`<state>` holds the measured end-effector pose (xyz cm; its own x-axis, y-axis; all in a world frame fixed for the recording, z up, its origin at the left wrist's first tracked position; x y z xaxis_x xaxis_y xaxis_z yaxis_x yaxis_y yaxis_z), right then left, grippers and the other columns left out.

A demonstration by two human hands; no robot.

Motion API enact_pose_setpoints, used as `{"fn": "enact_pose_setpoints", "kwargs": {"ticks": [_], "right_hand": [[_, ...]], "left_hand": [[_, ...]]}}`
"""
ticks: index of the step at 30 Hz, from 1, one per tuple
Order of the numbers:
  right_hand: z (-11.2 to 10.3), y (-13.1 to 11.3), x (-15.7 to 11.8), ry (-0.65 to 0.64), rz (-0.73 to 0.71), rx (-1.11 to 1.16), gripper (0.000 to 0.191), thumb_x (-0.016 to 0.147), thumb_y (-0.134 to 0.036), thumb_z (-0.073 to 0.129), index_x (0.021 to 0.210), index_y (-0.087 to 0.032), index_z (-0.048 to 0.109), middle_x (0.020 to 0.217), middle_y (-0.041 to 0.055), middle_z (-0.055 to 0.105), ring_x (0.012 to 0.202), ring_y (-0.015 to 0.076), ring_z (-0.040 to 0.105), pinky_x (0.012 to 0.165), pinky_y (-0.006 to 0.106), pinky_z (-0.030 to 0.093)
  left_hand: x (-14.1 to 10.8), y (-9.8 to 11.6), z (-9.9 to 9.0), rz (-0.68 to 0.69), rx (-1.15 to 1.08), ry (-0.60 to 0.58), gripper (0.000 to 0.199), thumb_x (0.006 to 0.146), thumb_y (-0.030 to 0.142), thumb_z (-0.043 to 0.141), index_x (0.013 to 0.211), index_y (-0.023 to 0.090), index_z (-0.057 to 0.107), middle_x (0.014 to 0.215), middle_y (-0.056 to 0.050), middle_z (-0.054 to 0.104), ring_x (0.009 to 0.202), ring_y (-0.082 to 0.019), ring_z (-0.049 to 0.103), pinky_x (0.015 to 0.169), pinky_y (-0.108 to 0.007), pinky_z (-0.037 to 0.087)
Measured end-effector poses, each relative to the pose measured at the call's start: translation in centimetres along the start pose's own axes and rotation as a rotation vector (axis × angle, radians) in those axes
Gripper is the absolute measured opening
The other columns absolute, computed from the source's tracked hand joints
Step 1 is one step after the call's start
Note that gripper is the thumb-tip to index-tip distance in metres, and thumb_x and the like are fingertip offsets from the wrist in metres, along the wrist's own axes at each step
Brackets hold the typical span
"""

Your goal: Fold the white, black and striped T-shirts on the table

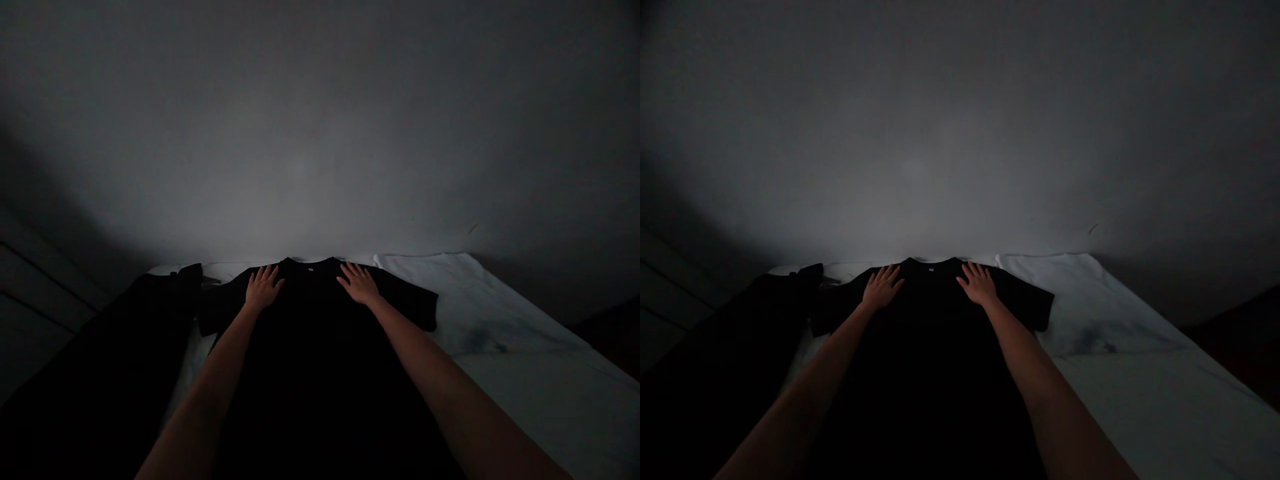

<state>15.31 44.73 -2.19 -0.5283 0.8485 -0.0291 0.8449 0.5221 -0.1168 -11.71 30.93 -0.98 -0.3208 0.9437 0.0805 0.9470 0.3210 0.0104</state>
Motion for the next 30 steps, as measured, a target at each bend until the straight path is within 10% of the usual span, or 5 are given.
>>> {"fn": "enact_pose_setpoints", "kwargs": {"ticks": [5,12,19,26,30], "right_hand": [[-1.2,0.5,-0.8,0.113,0.203,-0.012,0.070,0.100,-0.050,0.027,0.151,0.000,0.032,0.160,0.0231,0.022,0.149,0.0357,0.014,0.119,0.052,0.009],[1.5,-12.6,-7.5,0.105,-0.023,0.186,0.056,0.103,-0.038,0.026,0.152,-0.012,0.035,0.160,0.0168,0.025,0.148,0.0300,0.021,0.118,0.054,0.014],[-0.6,-0.9,-16.4,0.138,0.090,0.100,0.063,0.101,-0.043,0.032,0.151,-0.004,0.034,0.160,0.0194,0.026,0.148,0.0321,0.021,0.119,0.047,0.016],[-0.4,-11.2,-22.4,0.146,-0.138,0.161,0.059,0.102,-0.043,0.029,0.151,-0.010,0.036,0.161,0.0146,0.024,0.149,0.0289,0.018,0.121,0.051,0.010],[0.8,-8.6,-28.9,0.104,-0.157,0.158,0.064,0.100,-0.052,0.027,0.153,-0.017,0.033,0.161,0.0105,0.024,0.149,0.0287,0.020,0.121,0.052,0.013]], "left_hand": [[-0.7,-2.9,-1.3,-0.255,0.072,-0.023,0.056,0.098,0.039,0.032,0.150,0.019,0.039,0.158,-0.014,0.033,0.146,-0.037,0.027,0.116,-0.060,0.015],[-6.5,8.4,-1.2,-0.036,-0.081,0.057,0.056,0.100,0.036,0.028,0.153,0.021,0.035,0.159,-0.011,0.032,0.146,-0.031,0.028,0.117,-0.051,0.023],[-15.2,-2.6,-2.8,-0.044,0.084,0.010,0.053,0.100,0.033,0.028,0.150,0.020,0.039,0.158,-0.012,0.034,0.145,-0.033,0.029,0.115,-0.052,0.027],[-23.3,9.8,-3.4,0.064,0.012,0.035,0.058,0.101,0.043,0.028,0.155,0.020,0.028,0.161,-0.010,0.026,0.147,-0.031,0.025,0.116,-0.053,0.026],[-30.5,7.3,-2.8,0.124,0.025,0.015,0.056,0.101,0.048,0.029,0.154,0.028,0.032,0.162,-0.006,0.025,0.148,-0.032,0.024,0.116,-0.057,0.025]]}}
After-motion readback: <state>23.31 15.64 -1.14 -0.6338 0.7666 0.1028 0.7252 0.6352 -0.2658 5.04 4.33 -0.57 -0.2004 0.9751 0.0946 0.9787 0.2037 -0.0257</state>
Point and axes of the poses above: each hand's wrist, its own x-axis towards the middle knuckle, its own z-axis out of the palm, y = z × x, the point moved 7 cm from there along x, towards the middle knuckle
